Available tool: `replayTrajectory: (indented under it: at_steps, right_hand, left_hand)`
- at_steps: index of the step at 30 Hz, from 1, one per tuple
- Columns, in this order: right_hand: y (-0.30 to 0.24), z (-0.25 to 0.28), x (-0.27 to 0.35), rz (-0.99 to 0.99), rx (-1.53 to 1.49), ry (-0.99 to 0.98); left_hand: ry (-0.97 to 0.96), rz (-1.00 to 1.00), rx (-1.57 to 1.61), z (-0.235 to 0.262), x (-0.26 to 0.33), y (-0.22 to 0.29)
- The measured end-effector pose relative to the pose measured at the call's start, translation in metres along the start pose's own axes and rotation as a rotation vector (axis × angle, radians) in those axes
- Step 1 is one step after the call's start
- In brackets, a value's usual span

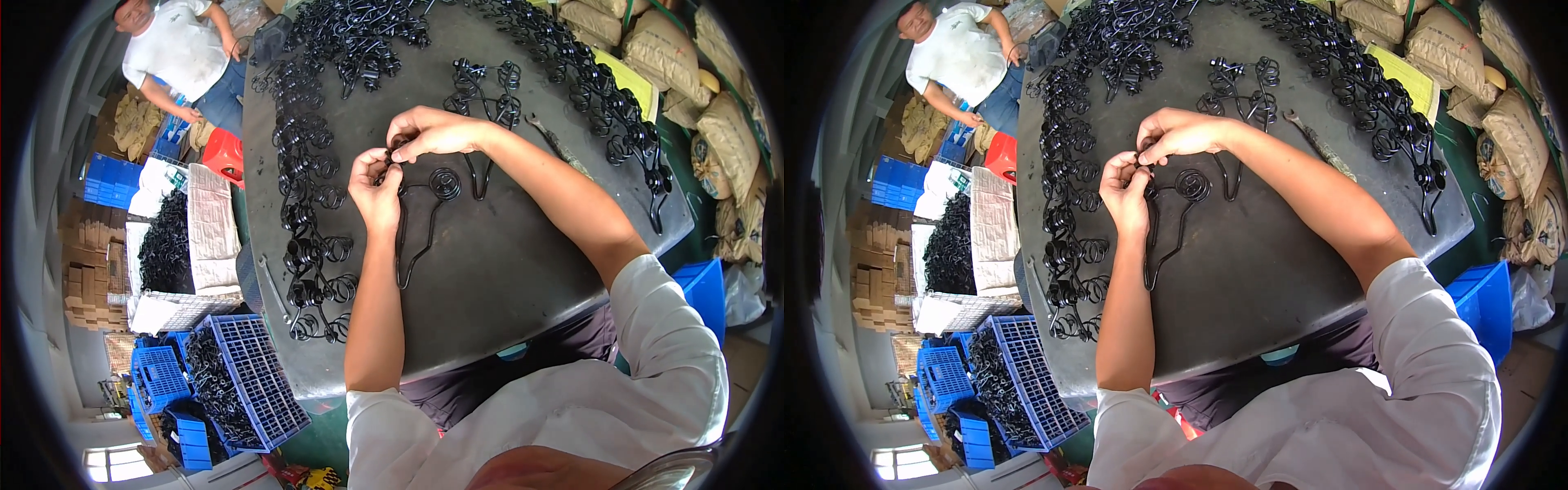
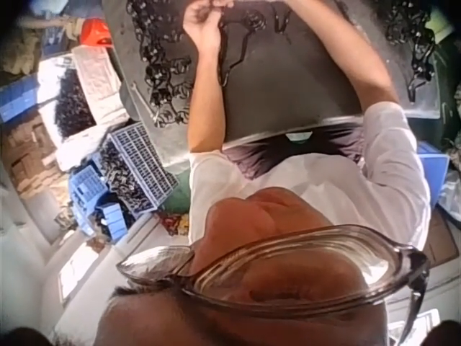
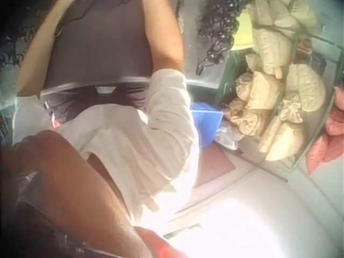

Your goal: Assembling metal wire components by attaching clips and tightening them with a wrench.

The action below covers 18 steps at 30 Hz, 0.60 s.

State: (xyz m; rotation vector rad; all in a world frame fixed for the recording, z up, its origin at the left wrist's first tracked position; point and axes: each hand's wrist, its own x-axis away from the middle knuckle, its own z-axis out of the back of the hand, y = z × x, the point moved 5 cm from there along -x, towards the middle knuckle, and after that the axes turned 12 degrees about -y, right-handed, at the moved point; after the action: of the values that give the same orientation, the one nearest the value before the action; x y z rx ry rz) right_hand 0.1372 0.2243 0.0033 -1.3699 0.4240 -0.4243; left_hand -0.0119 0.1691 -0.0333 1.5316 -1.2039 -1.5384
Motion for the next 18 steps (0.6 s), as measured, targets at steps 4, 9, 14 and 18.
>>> replayTrajectory:
  at_steps: [4,9,14,18]
  right_hand:
    - [0.0021,0.0014,-0.0004,0.060,0.018,0.004]
    - [-0.0032,-0.0005,0.0024,0.114,-0.052,-0.023]
    - [-0.0014,0.0018,0.0023,0.089,-0.020,-0.045]
    - [-0.0024,0.0021,0.0023,0.080,-0.011,-0.038]
  left_hand:
    - [-0.003,-0.035,-0.059,0.0025,-0.0022,-0.0034]
    - [0.005,0.009,0.002,0.0031,-0.0018,-0.0074]
    - [0.031,0.068,0.029,0.0020,-0.0020,-0.0078]
    - [0.015,0.047,-0.007,0.0045,-0.0031,-0.0106]
